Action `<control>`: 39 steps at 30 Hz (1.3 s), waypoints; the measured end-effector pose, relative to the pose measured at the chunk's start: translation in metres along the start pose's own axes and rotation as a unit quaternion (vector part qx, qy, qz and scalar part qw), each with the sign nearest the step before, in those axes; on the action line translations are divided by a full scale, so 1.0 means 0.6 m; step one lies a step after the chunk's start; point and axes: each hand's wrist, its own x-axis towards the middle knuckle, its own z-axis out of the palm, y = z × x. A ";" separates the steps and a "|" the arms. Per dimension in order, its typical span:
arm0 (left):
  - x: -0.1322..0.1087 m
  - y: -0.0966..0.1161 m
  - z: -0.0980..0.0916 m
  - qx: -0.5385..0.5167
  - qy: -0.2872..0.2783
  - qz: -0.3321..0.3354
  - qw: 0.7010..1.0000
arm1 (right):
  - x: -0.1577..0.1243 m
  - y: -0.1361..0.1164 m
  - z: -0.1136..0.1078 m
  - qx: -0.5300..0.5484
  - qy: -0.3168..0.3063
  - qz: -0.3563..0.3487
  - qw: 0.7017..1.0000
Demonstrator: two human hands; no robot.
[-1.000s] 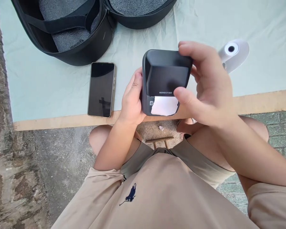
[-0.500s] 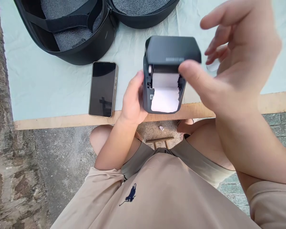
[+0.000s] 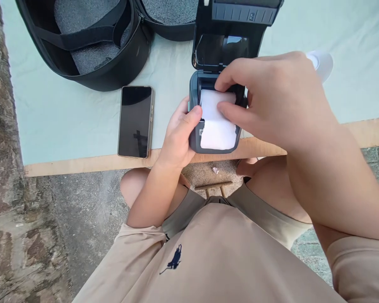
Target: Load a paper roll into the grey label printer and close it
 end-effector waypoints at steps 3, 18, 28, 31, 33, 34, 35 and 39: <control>-0.001 -0.001 0.001 -0.001 -0.008 -0.004 1.000 | 0.004 -0.002 0.001 -0.014 -0.032 0.011 0.999; 0.000 -0.002 -0.005 0.004 -0.011 0.015 1.000 | -0.045 0.036 -0.020 0.494 0.125 0.108 0.854; -0.001 0.003 -0.004 0.002 0.000 -0.003 1.000 | -0.074 0.082 0.071 0.470 0.132 0.077 0.869; 0.000 0.003 -0.003 -0.003 0.004 0.001 1.000 | -0.087 0.084 0.070 0.296 0.166 0.018 0.940; 0.001 0.002 -0.003 -0.002 0.008 0.003 1.000 | -0.091 0.084 0.066 0.226 0.171 0.008 0.959; 0.001 0.002 -0.003 -0.002 0.011 0.005 1.000 | -0.092 0.083 0.066 0.214 0.166 0.010 0.963; 0.002 0.001 -0.002 -0.002 0.010 0.007 1.000 | -0.092 0.083 0.066 0.210 0.160 0.015 0.964; 0.002 0.000 0.000 0.000 0.015 0.010 1.000 | -0.086 0.085 0.078 0.205 0.130 0.057 0.968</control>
